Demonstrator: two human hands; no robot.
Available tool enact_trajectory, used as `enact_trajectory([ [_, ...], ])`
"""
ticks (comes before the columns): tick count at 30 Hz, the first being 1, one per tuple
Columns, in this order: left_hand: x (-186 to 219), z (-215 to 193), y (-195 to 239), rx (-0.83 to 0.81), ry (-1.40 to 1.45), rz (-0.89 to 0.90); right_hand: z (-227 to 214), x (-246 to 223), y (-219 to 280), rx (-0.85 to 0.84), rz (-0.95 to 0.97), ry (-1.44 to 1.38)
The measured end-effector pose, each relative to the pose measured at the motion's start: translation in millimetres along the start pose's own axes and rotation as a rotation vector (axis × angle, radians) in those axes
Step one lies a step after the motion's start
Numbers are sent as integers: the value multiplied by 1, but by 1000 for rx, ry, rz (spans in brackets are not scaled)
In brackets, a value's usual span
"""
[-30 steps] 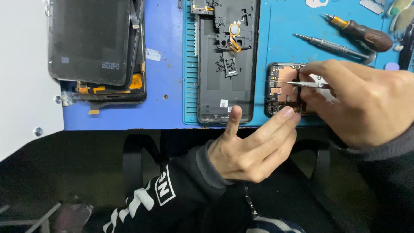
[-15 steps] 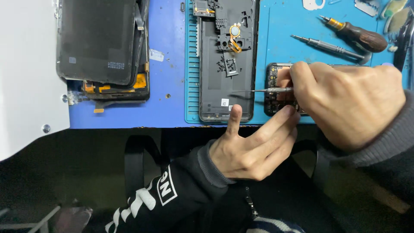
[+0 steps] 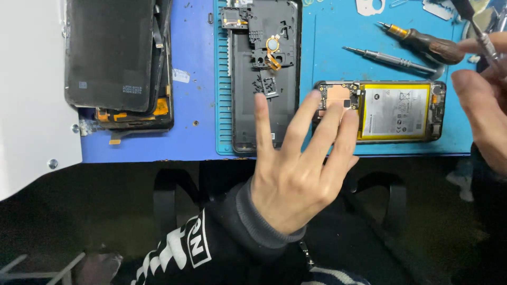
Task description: Disassembling and reassembling internal components of a smartphone on an electronics repair workbench.
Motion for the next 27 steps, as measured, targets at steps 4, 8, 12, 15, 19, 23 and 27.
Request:
enact_trajectory([
  [4,0,9,-30,-84,33,-76,-8,-9,11,28,-47,-88],
  [8,4,23,-30,-89,52,-89,3,29,23,59,-170,-77],
  [12,13,21,-29,-54,23,-61,4,58,27,101,-39,-297],
  [15,19,14,-33,-6,80,-1,19,97,25,27,39,-341],
  [19,24,9,-30,74,66,52,31,115,33,-29,96,-351],
  [23,28,-24,-47,34,330,-57,5,61,36,50,82,-302],
  [27,41,-58,-16,17,416,-110,11,47,36,79,31,-197],
])
Point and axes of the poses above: each hand's wrist, its own y-axis away from the middle knuckle, its own z-axis out of the palm, x = y × z, the point moved 3 cm from there along -y, towards the middle knuckle, and after that the axes turned 7 degrees about x, right-handed, at the moved point
